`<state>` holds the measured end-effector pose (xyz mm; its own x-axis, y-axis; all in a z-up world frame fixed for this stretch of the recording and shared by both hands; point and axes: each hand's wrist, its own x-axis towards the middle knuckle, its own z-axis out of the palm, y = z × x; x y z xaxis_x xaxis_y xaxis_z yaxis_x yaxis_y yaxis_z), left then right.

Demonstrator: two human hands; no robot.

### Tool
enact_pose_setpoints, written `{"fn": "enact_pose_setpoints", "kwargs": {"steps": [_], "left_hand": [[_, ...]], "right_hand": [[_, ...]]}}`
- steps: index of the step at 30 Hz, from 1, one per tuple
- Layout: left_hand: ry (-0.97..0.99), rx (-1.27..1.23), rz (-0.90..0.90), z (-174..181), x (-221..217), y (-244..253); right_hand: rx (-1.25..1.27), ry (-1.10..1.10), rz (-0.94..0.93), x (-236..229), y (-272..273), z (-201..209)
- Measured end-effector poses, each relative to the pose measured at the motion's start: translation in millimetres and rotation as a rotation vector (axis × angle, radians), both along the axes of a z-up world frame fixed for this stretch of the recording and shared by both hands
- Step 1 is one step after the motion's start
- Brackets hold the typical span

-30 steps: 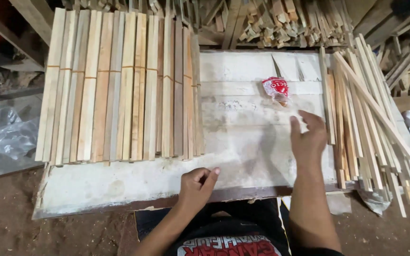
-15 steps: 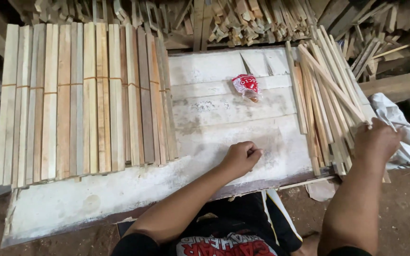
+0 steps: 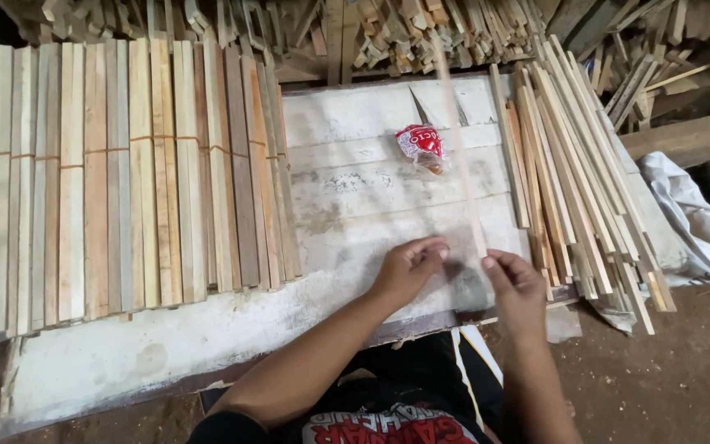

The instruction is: Picking up thin wooden sticks from a pile and aligning them into a bundle secured by rubber bands.

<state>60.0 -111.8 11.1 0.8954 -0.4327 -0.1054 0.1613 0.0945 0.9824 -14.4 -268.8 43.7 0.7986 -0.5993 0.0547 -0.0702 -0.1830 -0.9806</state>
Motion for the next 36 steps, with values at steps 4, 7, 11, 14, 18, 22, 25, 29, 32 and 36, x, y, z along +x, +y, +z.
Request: {"fn": "enact_pose_setpoints", "kwargs": {"steps": [4,7,11,14,18,22,25,29,32,36], "left_hand": [[0.041,-0.153,0.195,-18,19,-7],[0.181,-0.269,0.356,-9,24,-2],[0.32,-0.224,0.418,1,29,6],[0.369,-0.216,0.438,-3,26,8],[0.39,-0.196,0.418,-12,32,6],[0.45,-0.283,0.454,-20,36,4],[0.468,-0.35,0.471,-25,41,4],[0.538,-0.504,0.501,-24,43,4],[0.571,-0.569,0.515,-29,46,5],[0.599,-0.627,0.53,-50,53,-5]], "right_hand": [[-0.016,0.111,0.079,-4,31,-15],[-0.12,0.17,0.157,-5,33,-12],[-0.643,0.003,-0.009,2,-23,-17],[-1.049,0.131,-0.263,3,-89,-50],[-1.216,0.496,-0.34,10,-156,-119],[-1.079,0.465,-0.29,11,-173,-127],[-0.67,0.279,-0.172,4,-134,-82],[0.326,-0.032,-0.12,3,-54,-29],[0.468,-0.047,-0.023,4,-11,-25],[0.374,0.033,0.145,10,32,-27]]}}
